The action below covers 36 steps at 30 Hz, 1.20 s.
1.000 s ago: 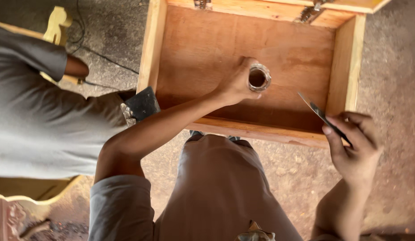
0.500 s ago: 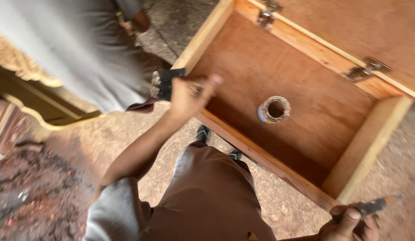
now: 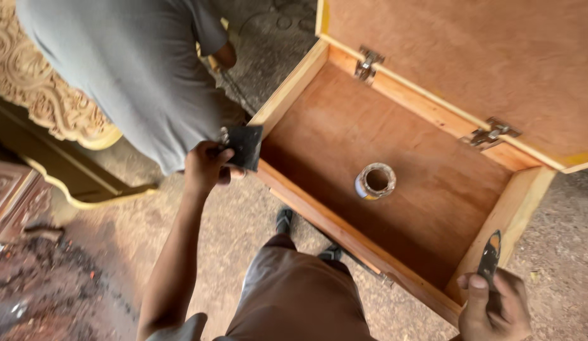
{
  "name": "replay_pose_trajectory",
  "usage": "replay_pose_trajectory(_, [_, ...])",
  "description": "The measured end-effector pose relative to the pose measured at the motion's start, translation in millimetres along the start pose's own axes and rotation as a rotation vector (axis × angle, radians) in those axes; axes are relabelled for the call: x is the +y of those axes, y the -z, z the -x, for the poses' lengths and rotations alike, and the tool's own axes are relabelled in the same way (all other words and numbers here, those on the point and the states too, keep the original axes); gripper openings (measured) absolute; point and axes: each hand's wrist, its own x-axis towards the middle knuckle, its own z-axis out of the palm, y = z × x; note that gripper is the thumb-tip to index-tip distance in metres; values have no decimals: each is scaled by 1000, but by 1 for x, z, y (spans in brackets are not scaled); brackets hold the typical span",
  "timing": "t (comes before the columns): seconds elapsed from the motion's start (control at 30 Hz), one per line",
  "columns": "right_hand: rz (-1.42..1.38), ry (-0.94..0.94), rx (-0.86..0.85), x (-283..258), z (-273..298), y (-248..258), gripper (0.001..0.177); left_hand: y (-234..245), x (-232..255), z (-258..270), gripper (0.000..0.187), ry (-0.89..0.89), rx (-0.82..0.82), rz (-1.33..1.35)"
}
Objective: The person sands the interior surfaces and edges of a wooden box using a sanding block. They then use a putty knife to scoop a brown substance from a can and apply it to the sanding block before continuing to sand the box's interior.
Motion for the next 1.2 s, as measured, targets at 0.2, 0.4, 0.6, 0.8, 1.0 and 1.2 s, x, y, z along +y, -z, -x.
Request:
replay_pose_trajectory(0.2, [410, 9, 26, -4, 12, 6, 20, 5, 30, -16, 23, 131, -141, 535])
replay_pose_trajectory(0.4, [581, -120, 52, -20, 9, -2, 26, -66, 67, -44, 13, 82, -594, 785])
replay_pose_trajectory(0.6, [376, -295, 47, -30, 9, -70, 49, -120, 95, -10, 16, 110, -843, 842])
replay_pose_trajectory(0.8, [124, -455, -13, -54, 0, -182, 24, -143, 117, 41, 30, 103, -1226, 894])
replay_pose_trajectory(1.0, [-99, -429, 140, -81, -11, -229, 16, -123, 106, 21, 29, -172, -1126, 607])
replay_pose_trajectory(1.2, [-64, -432, 118, -87, -7, -237, 17, -117, 93, 2, 11, -468, -965, 465])
